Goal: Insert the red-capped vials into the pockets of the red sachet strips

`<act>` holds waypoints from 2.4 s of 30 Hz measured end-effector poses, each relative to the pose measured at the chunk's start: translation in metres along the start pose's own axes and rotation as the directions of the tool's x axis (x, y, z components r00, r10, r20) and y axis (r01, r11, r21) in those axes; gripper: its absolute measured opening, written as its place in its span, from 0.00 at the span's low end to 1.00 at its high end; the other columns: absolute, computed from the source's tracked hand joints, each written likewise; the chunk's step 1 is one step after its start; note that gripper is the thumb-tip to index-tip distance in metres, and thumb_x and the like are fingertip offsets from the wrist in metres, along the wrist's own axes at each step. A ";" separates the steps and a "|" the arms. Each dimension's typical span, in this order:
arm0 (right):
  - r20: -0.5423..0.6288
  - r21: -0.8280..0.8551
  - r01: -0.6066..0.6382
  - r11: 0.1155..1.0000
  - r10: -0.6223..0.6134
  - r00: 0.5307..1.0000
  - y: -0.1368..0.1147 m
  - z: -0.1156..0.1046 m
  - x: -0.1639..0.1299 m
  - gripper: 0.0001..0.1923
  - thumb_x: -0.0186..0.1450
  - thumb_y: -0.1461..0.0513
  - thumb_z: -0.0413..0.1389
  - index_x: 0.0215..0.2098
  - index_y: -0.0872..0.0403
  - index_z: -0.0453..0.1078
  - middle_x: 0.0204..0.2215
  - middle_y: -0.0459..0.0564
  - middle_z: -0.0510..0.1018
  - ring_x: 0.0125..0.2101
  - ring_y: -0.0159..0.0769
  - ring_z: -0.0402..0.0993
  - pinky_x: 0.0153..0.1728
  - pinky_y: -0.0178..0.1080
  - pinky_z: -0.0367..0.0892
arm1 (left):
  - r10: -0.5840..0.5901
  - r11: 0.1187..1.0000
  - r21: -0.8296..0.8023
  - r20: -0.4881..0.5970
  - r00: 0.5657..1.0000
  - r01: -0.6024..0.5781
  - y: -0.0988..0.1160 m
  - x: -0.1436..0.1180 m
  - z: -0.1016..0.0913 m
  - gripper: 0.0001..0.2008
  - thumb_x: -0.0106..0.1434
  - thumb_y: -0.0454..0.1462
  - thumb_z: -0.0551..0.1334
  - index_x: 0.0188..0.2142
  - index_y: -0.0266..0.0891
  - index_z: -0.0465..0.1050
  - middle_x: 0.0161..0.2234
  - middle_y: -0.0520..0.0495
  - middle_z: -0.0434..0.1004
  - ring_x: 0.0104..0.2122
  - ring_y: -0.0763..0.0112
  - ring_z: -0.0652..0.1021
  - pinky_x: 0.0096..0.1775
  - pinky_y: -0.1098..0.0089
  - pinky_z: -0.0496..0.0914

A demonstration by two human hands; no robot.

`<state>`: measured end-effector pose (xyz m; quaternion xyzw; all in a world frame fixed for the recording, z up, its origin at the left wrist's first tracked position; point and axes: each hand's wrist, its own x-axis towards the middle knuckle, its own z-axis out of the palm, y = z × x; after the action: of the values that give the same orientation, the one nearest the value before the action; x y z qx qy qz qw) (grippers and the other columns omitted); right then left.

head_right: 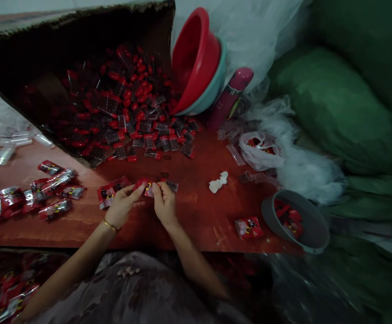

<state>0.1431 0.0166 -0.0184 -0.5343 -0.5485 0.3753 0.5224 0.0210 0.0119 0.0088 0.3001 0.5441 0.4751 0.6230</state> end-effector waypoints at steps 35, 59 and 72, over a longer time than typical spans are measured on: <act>0.419 -0.026 -0.167 0.986 0.163 0.893 -0.019 -0.064 -0.031 0.16 0.65 0.53 0.44 0.33 0.55 0.68 0.17 0.42 0.68 0.15 0.26 0.63 0.15 0.28 0.57 | -0.099 0.954 -0.283 0.016 0.995 0.099 -0.002 0.003 -0.009 0.19 0.37 0.44 0.73 0.26 0.33 0.75 0.24 0.50 0.77 0.23 0.77 0.75 0.28 0.77 0.69; 0.378 -0.212 0.089 0.973 -0.002 0.926 -0.024 -0.053 -0.029 0.13 0.66 0.59 0.44 0.33 0.55 0.69 0.20 0.44 0.72 0.22 0.29 0.68 0.24 0.30 0.62 | -0.125 0.971 -0.195 0.076 0.989 0.138 0.001 0.004 -0.015 0.20 0.38 0.49 0.71 0.22 0.35 0.72 0.20 0.51 0.74 0.20 0.76 0.73 0.25 0.75 0.67; 0.312 -0.092 -0.079 0.993 0.104 0.945 -0.020 -0.049 -0.033 0.15 0.66 0.57 0.44 0.34 0.55 0.69 0.17 0.42 0.69 0.16 0.27 0.64 0.18 0.29 0.60 | 0.078 0.990 -0.123 0.060 0.995 -0.071 -0.006 0.002 -0.014 0.17 0.45 0.48 0.68 0.25 0.36 0.74 0.23 0.53 0.74 0.23 0.78 0.70 0.29 0.76 0.65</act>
<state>0.1827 -0.0260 0.0033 -0.5122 -0.6138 0.4581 0.3887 0.0091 0.0092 -0.0003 0.2973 0.4826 0.5200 0.6390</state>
